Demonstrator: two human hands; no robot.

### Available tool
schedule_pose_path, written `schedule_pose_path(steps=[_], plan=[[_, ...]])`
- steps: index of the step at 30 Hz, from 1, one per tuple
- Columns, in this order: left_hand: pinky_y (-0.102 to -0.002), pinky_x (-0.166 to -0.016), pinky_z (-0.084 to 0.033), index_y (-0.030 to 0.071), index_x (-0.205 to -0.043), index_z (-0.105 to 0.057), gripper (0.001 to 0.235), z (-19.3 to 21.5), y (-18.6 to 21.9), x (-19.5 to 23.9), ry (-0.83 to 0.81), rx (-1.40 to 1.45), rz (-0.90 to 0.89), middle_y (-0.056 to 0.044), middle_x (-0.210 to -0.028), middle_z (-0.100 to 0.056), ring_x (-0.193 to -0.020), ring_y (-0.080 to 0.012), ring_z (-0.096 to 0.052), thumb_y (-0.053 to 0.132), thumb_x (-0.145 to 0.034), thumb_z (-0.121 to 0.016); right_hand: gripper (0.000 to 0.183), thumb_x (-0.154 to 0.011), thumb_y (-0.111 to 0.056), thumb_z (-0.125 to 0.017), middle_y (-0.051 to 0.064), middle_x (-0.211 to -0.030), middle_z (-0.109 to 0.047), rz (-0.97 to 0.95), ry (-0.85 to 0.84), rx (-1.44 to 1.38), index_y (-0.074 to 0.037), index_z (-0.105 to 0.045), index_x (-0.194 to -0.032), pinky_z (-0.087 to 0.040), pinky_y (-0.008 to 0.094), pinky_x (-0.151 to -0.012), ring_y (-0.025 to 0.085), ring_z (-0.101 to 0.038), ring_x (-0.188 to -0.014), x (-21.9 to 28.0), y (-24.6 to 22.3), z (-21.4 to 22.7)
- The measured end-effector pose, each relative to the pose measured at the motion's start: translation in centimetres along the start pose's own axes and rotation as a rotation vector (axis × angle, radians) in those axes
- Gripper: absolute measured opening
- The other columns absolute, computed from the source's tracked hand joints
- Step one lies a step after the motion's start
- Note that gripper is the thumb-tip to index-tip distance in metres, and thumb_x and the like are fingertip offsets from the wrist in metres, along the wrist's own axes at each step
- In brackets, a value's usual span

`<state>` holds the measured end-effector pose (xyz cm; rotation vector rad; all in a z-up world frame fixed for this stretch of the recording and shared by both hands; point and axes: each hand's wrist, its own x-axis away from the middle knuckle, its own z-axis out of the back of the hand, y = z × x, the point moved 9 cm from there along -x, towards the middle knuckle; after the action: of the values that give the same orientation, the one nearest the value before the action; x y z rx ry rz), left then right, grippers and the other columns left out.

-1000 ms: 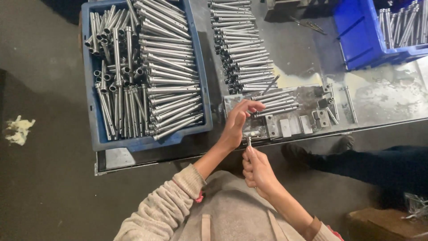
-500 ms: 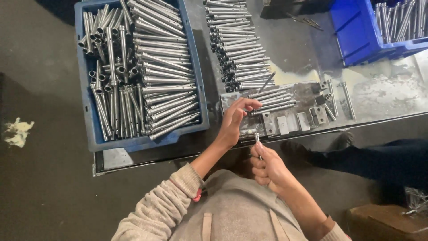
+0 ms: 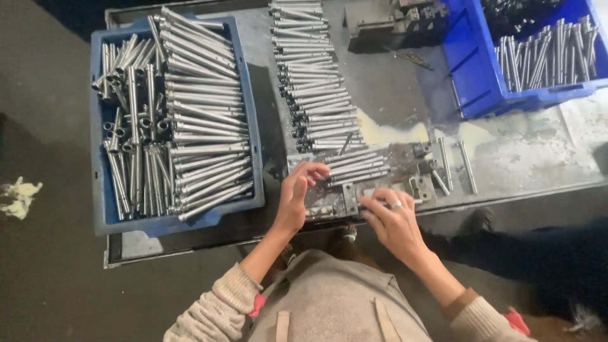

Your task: A person is taking metal rods from a storage bin and precisely placing them into a metal assembly fixture on a workbench.

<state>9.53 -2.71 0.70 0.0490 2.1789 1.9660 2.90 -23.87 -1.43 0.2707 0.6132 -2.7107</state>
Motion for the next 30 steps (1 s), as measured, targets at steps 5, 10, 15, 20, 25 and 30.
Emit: schedule_pose_path(steps=[5,10,15,20,25,30], plan=[[-0.035,-0.089,-0.047,0.011,-0.114,-0.072,0.083,0.3,-0.3,0.0,0.052,-0.055,0.023,-0.010,-0.100,-0.068,-0.099,-0.0199,-0.058,0.079,-0.096,-0.028,0.021,-0.099,-0.030,-0.058,-0.003,-0.108,-0.060,-0.078,-0.147,-0.058,-0.030,-0.067,-0.117,-0.043,0.039,-0.094,0.023,-0.060,-0.101,-1.3,0.5,-0.6],[-0.034,-0.087,-0.048,0.009,-0.112,-0.072,0.082,0.5,0.0,0.2,0.114,-0.075,0.038,-0.012,-0.097,-0.069,-0.095,-0.0203,-0.059,0.077,-0.095,-0.030,0.017,-0.102,-0.040,-0.054,-0.004,-0.105,-0.059,0.003,-0.150,-0.068,-0.027,-0.064,-0.107,-0.040,0.035,-0.091,0.021,-0.058,-0.097,0.2,1.6,-1.8],[-0.033,-0.084,-0.049,0.009,-0.111,-0.072,0.078,0.3,0.4,0.4,0.140,-0.113,-0.005,-0.011,-0.095,-0.069,-0.092,-0.0192,-0.060,0.075,-0.096,-0.034,0.013,-0.103,-0.033,-0.054,-0.001,-0.104,-0.058,0.077,-0.178,-0.061,-0.022,-0.059,-0.106,-0.043,0.037,-0.090,0.024,-0.058,-0.097,-2.8,1.0,-1.6],[-0.030,-0.083,-0.048,0.011,-0.107,-0.070,0.076,-0.3,2.6,0.4,0.169,-0.151,-0.076,-0.004,-0.096,-0.068,-0.088,-0.0155,-0.061,0.076,-0.097,-0.033,0.007,-0.093,-0.009,-0.062,0.009,-0.102,-0.064,0.009,-0.144,-0.173,-0.010,-0.063,-0.100,-0.042,0.042,-0.086,0.031,-0.057,-0.092,1.2,3.1,4.0],[-0.032,-0.083,-0.051,0.007,-0.106,-0.070,0.075,0.5,3.8,1.5,0.207,-0.135,-0.158,-0.006,-0.094,-0.068,-0.087,-0.0174,-0.064,0.074,-0.099,-0.036,0.039,-0.105,-0.011,-0.068,0.039,-0.124,-0.057,-0.405,0.338,0.203,0.011,-0.063,-0.137,-0.033,0.058,-0.101,0.051,-0.043,-0.124,1.8,24.5,6.6],[-0.031,-0.070,-0.051,0.010,-0.087,-0.070,0.068,1.8,8.1,4.5,0.277,-0.227,-0.321,-0.003,-0.080,-0.067,-0.074,-0.0165,-0.065,0.067,-0.103,-0.037,0.059,-0.101,-0.010,-0.068,0.041,-0.140,-0.053,-0.314,0.362,0.022,0.019,-0.050,-0.149,-0.032,0.057,-0.111,0.052,-0.043,-0.133,-3.9,12.3,10.0]])
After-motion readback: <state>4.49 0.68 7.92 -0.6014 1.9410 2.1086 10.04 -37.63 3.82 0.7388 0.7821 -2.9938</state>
